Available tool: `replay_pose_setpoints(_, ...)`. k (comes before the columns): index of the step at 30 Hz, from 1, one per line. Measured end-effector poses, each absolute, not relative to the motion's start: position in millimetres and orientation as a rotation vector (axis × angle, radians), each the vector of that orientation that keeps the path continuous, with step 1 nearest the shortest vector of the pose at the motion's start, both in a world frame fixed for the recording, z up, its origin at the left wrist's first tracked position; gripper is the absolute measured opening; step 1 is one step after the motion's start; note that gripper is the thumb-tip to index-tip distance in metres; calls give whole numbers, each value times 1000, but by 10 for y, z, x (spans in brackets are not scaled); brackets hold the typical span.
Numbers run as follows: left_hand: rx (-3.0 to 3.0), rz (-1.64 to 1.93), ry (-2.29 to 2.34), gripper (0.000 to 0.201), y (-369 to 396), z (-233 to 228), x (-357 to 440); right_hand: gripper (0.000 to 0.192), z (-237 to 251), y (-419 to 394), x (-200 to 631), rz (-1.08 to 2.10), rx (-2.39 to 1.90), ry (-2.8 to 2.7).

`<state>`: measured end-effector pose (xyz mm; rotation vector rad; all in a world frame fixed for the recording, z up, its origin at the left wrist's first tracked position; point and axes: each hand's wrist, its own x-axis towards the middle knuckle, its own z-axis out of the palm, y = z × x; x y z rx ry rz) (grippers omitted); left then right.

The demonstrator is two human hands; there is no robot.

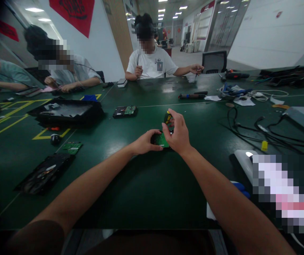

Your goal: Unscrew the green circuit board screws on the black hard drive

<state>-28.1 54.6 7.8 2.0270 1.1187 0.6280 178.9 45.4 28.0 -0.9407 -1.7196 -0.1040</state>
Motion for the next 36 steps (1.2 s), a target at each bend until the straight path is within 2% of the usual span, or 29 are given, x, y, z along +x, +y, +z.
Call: replay_pose_setpoints(36,2039,626,1128,87,539,104,-275,63,274,462,1788,-51,-966,-1738)
